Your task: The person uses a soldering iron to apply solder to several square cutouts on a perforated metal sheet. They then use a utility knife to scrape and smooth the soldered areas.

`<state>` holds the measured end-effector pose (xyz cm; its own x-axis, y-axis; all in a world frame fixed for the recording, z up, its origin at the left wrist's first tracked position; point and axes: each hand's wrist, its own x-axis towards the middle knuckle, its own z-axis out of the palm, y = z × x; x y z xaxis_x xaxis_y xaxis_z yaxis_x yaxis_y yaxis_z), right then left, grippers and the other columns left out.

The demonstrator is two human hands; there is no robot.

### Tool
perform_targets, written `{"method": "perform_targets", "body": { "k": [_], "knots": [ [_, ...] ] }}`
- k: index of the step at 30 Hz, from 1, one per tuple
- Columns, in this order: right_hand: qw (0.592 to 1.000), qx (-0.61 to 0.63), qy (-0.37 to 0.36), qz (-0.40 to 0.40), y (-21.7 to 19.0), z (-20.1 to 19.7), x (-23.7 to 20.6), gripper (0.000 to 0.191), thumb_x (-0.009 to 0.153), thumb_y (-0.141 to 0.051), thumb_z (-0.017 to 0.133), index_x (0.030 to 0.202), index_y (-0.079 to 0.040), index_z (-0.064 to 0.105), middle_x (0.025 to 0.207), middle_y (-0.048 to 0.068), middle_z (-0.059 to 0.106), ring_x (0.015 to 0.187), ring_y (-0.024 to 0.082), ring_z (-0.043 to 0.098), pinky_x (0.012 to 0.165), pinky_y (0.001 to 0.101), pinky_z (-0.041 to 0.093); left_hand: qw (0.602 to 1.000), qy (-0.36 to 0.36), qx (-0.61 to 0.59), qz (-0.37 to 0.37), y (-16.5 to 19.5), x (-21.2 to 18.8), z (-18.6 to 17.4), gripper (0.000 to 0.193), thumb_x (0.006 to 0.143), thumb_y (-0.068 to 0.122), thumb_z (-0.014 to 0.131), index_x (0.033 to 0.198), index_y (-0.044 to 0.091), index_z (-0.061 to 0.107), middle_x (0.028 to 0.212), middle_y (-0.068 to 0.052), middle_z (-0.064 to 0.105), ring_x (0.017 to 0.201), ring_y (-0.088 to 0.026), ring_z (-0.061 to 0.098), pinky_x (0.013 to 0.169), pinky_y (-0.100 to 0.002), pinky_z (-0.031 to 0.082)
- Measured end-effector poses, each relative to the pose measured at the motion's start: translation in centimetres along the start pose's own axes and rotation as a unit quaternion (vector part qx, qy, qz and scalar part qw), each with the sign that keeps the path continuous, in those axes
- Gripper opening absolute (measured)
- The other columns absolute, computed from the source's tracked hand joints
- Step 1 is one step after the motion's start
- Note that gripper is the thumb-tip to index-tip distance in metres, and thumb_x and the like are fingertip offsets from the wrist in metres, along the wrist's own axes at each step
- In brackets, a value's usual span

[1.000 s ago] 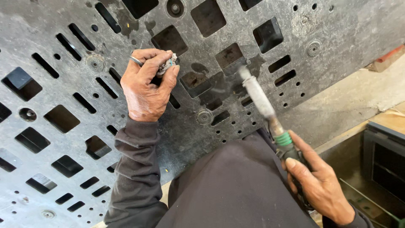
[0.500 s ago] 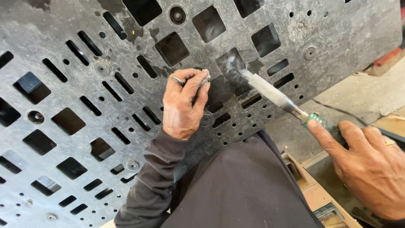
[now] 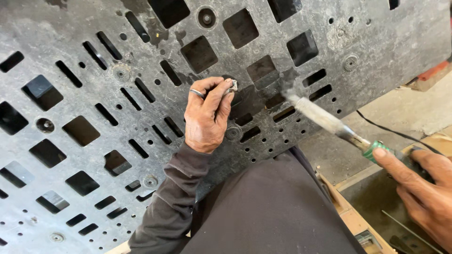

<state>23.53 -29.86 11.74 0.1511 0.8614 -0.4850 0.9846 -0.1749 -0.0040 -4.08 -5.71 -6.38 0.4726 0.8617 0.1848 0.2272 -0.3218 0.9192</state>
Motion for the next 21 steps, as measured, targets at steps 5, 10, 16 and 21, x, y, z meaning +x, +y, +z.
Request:
{"method": "perform_targets", "body": {
  "k": [5,10,16,21],
  "knots": [
    [0.996,-0.083,-0.009,-0.031,0.7,0.1,-0.3,0.079,0.073,-0.005,0.080,0.148,-0.022,0.063,0.107,0.016,0.066,0.073,0.030,0.056,0.074,0.0428,0.048,1.000,-0.006,-0.026,0.001,0.1,0.0,0.2,0.024,0.104,0.001,0.072,0.127,0.003,0.067,0.126,-0.011,0.059,0.110,-0.021,0.068,0.093,-0.030,0.061],
    [0.996,0.046,0.052,-0.048,1.5,0.7,-0.5,0.071,0.082,-0.013,0.071,0.151,-0.015,0.056,0.109,0.010,0.062,0.081,0.018,0.056,0.075,0.0299,0.045,1.000,0.002,-0.014,0.003,0.3,0.1,0.1,0.024,0.102,0.000,0.072,0.125,0.002,0.068,0.126,-0.011,0.060,0.108,-0.020,0.070,0.092,-0.029,0.060],
    [0.864,0.403,-0.128,0.274,-0.1,5.5,-2.9,0.079,0.096,-0.017,0.075,0.167,-0.023,0.043,0.081,0.011,0.058,0.065,0.017,0.051,0.054,0.0340,0.051,0.999,-0.007,-0.049,-0.014,0.0,0.1,0.4,0.023,0.104,0.000,0.071,0.126,0.002,0.068,0.126,-0.011,0.061,0.109,-0.020,0.070,0.094,-0.029,0.061],
    [0.757,0.586,-0.108,0.268,-2.0,9.7,-3.3,0.069,0.100,-0.014,0.064,0.166,-0.016,0.042,0.077,0.006,0.058,0.063,0.015,0.052,0.053,0.0328,0.050,1.000,-0.011,-0.023,-0.010,-0.2,0.0,0.3,0.024,0.103,0.001,0.073,0.126,0.002,0.068,0.125,-0.010,0.062,0.108,-0.018,0.070,0.093,-0.029,0.061]
  ]
}}
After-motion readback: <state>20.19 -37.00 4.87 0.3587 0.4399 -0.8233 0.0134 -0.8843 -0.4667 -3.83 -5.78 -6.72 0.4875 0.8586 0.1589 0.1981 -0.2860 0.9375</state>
